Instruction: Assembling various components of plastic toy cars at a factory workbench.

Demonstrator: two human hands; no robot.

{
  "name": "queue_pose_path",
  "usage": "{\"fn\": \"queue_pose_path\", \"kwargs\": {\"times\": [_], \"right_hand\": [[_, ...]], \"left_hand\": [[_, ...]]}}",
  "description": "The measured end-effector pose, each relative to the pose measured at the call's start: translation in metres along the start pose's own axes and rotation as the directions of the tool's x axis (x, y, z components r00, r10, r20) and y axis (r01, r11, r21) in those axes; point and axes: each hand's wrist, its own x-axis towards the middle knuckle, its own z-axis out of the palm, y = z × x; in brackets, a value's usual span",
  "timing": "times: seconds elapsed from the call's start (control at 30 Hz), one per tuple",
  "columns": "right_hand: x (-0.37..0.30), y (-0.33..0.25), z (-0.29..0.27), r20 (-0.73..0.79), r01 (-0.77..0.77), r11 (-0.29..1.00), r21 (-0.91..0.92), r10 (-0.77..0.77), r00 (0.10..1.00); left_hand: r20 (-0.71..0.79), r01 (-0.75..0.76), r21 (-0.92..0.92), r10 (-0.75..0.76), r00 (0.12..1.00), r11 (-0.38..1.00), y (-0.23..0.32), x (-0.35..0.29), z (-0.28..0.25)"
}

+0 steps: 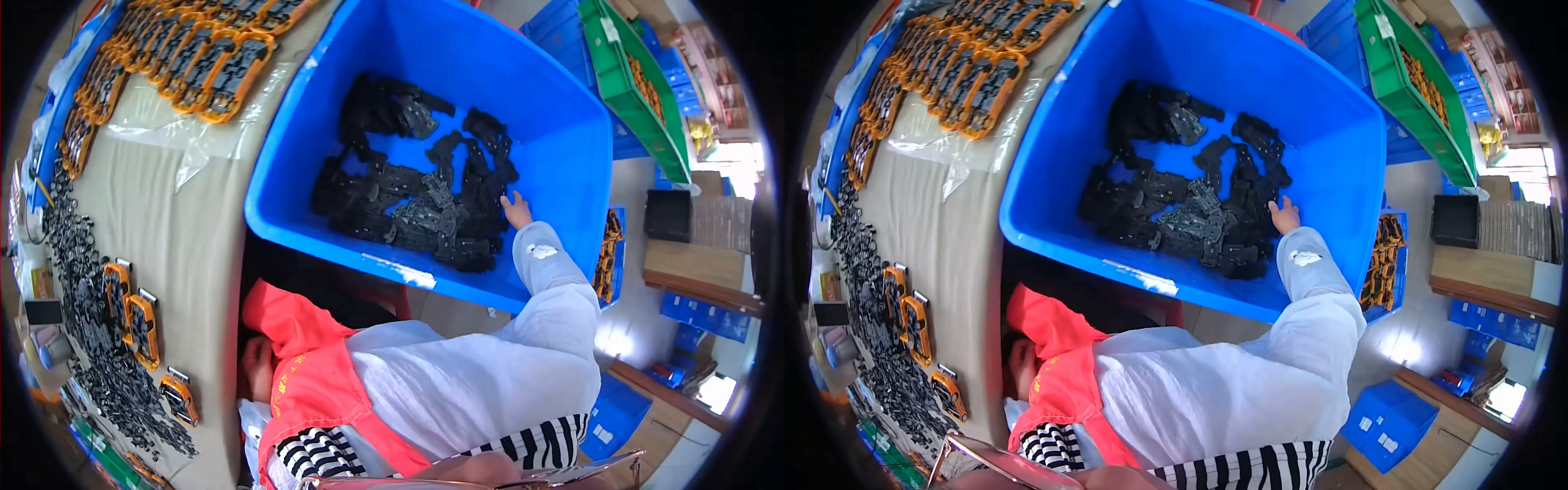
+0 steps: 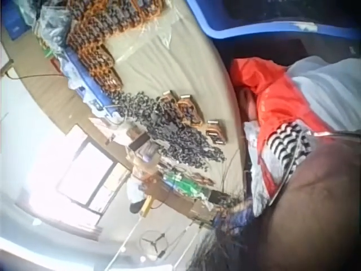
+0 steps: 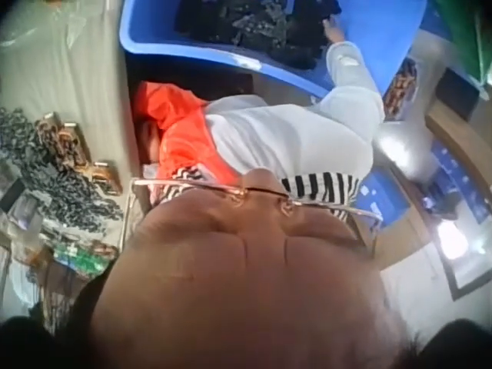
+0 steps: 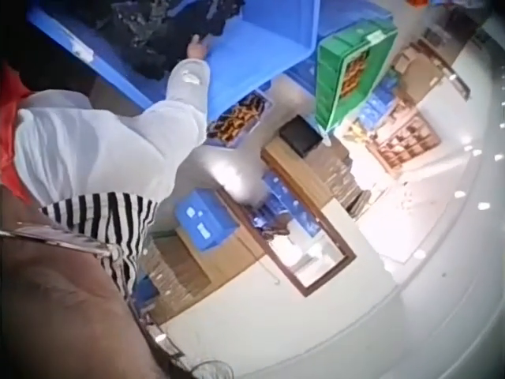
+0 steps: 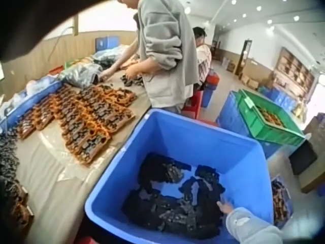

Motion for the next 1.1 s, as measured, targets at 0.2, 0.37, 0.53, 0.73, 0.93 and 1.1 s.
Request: {"fn": "queue_pose_path", "kwargs": {"times": [0.2,0.37,0.53,0.73,0.93,1.1], "right_hand": [[-0.019,-0.036,0.066,0.205,0.060,0.942,0.331,-0.134,0.970],[-0.070,-0.158,0.034,0.364,0.233,0.844,0.483,-0.436,0.823],[-0.067,-0.179,0.001,0.354,0.221,0.715,0.664,-0.560,0.749],[0.002,-0.061,0.019,0.245,0.176,0.968,0.179,-0.217,0.945],[0.001,-0.002,0.061,0.380,-0.082,0.963,0.255,-0.021,0.925],[-0.033,-0.048,0.039,0.614,-0.426,0.786,0.447,0.076,0.785]], "left_hand": [[0.057,-0.423,0.086,0.419,0.906,0.902,0.099,-0.020,0.063],[0.349,-0.833,0.142,0.760,0.548,0.535,0.170,-0.042,0.103],[0.525,-0.960,-0.071,0.828,0.194,0.270,0.260,-0.075,0.125],[0.787,-0.918,0.275,0.482,0.385,0.286,0.380,-0.030,0.224],[0.694,-0.677,0.694,-0.022,0.720,-0.244,0.380,0.155,0.338],[0.541,-0.542,0.830,-0.043,0.840,-0.134,0.305,0.246,0.376]]}}
